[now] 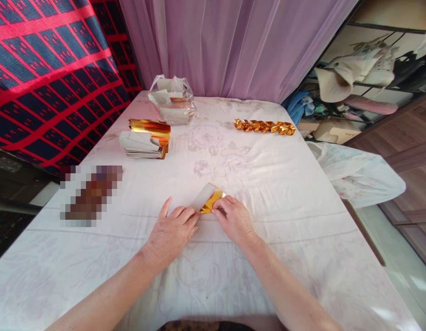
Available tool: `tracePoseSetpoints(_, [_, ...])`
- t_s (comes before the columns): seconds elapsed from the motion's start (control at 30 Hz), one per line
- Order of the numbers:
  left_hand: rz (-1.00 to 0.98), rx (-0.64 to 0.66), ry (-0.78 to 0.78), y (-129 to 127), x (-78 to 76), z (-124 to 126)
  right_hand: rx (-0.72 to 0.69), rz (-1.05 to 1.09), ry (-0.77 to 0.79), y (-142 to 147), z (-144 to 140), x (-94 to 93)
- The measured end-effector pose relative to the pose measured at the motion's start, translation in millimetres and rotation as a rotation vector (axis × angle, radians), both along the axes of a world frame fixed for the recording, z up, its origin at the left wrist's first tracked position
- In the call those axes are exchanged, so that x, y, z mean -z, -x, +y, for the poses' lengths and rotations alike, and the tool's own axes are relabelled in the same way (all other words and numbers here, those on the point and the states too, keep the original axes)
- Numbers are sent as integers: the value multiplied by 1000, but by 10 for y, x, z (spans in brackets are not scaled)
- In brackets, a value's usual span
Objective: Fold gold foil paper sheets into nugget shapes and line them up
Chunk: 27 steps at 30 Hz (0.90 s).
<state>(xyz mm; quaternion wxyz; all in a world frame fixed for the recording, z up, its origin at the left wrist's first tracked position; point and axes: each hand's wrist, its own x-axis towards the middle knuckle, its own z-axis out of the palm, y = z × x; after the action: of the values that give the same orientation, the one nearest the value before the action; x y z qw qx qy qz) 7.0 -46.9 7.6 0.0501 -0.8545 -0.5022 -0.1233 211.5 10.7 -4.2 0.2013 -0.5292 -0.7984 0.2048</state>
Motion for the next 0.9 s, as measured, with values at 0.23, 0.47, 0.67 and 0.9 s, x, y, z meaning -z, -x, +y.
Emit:
tracePoseSetpoints(0.23, [16,1,-34,30,28,-8,-9,1,-46,5,0,25])
tracePoseSetpoints(0.47, [50,-64,-24,-130,-73,-38,-17,-1,-97,2,-5,37])
tracePoseSetpoints(0.67, [21,-115,-3,-343,-64,-66,-16,13,-103,10,-14,54])
tracePoseSetpoints(0.9, [43,-108,-2,-337,-45,-70,-106,27,-196,-124,70,48])
